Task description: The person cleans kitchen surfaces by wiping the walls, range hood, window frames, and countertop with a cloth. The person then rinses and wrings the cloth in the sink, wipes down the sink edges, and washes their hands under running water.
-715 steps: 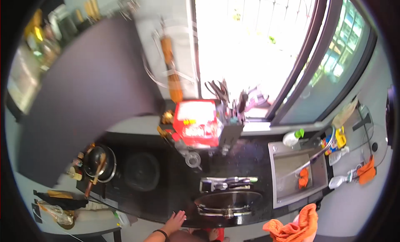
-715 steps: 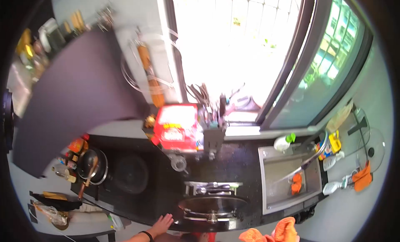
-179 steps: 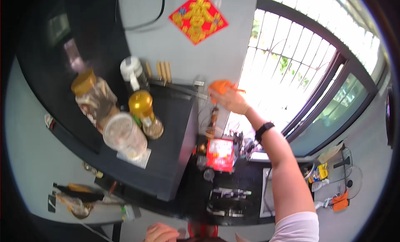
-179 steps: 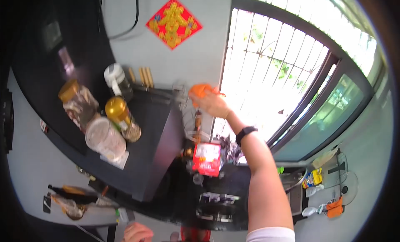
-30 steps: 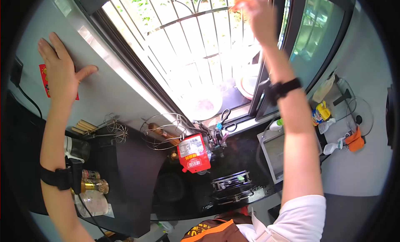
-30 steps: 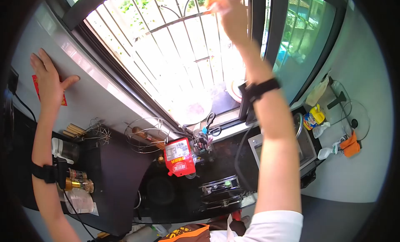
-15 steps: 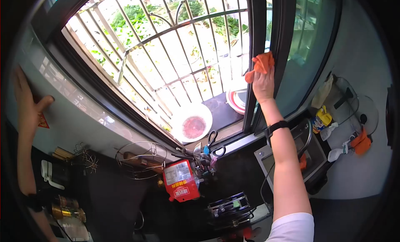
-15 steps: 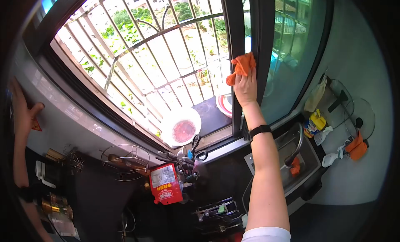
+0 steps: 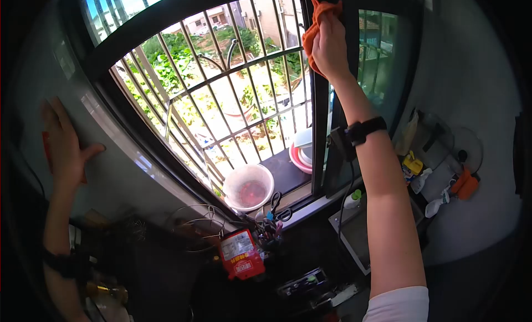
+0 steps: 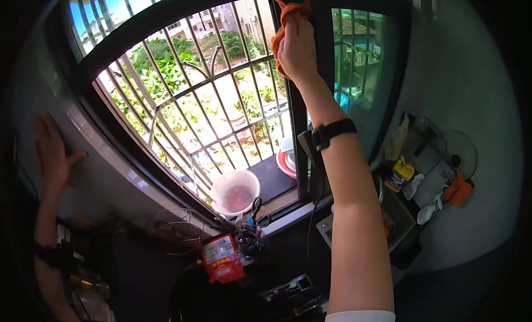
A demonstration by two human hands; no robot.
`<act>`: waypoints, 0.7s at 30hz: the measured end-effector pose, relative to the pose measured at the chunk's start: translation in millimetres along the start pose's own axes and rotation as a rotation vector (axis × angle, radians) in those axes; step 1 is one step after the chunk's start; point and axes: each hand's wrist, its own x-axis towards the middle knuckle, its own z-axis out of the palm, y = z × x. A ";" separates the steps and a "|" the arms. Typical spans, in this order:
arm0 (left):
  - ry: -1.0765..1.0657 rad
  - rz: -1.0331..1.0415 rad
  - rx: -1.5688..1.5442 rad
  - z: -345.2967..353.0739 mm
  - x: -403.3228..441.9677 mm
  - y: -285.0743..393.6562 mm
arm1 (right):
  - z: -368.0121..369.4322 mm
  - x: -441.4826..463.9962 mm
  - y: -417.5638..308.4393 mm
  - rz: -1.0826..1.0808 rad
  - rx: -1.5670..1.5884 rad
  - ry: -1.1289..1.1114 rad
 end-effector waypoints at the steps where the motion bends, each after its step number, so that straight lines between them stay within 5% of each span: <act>1: -0.010 0.009 -0.004 0.9 -0.8 0.8 | 19.0 15.4 9.7 -0.034 0.006 -0.011; 5: 0.054 0.046 0.020 0.2 -2.3 -0.2 | 46.8 8.0 9.1 0.032 -0.083 0.110; 9: 0.054 0.069 -0.039 0.5 -1.6 1.0 | 47.2 -13.4 -3.2 0.406 -0.173 0.121; 11: 0.043 0.036 -0.039 0.0 -1.7 3.5 | 39.5 -7.7 -10.3 0.550 0.080 0.088; 12: 0.069 0.049 -0.017 -0.9 -1.3 4.4 | 42.3 -8.1 -16.9 0.564 -0.104 0.098; 15: 0.122 0.081 0.025 2.3 0.4 2.1 | 51.6 -16.7 -43.6 0.468 0.032 0.053; 17: 0.126 0.108 0.047 8.0 -1.3 -1.7 | 60.5 -23.2 -59.0 0.175 -0.109 0.198; 19: 0.148 0.082 -0.017 16.9 -2.3 -5.9 | 67.1 -20.8 -54.4 0.211 0.143 0.057; 21: 0.083 0.117 0.069 29.9 -1.3 -26.9 | 44.3 -10.3 -80.4 0.301 0.075 -0.049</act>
